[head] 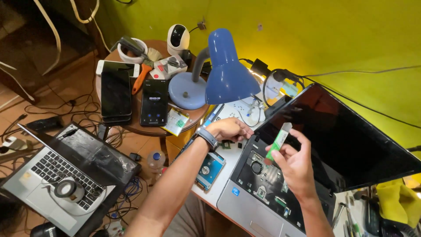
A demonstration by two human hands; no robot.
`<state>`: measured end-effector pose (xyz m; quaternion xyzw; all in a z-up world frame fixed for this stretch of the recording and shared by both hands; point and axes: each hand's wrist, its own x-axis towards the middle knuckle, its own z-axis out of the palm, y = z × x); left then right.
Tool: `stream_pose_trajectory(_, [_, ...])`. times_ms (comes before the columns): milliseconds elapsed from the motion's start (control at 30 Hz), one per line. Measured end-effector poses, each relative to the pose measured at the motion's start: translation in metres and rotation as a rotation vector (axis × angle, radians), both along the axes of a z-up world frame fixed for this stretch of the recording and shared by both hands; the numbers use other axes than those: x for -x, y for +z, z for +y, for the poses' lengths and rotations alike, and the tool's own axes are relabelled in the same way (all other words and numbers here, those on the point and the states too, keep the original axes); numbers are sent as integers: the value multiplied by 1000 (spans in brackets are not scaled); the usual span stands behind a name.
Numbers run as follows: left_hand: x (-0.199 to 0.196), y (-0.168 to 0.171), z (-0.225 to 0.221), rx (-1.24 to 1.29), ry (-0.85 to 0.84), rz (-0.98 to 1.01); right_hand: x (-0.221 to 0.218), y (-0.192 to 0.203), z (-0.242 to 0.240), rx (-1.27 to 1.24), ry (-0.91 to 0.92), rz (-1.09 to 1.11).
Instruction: Disassembling a laptop by removing the keyboard and unscrewing internal components for repair.
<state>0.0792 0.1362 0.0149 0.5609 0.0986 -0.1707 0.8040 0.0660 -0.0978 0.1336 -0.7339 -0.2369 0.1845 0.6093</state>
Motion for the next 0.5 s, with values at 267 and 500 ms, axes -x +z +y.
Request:
stream_pose_trajectory(267, [-15,-23,-4,37,-27,-46,-29,-8,31,-21,74,-202])
stream_pose_trajectory(500, [-16,-19,-4,40,-25,-1,-16,-10,20,-71,30,-55])
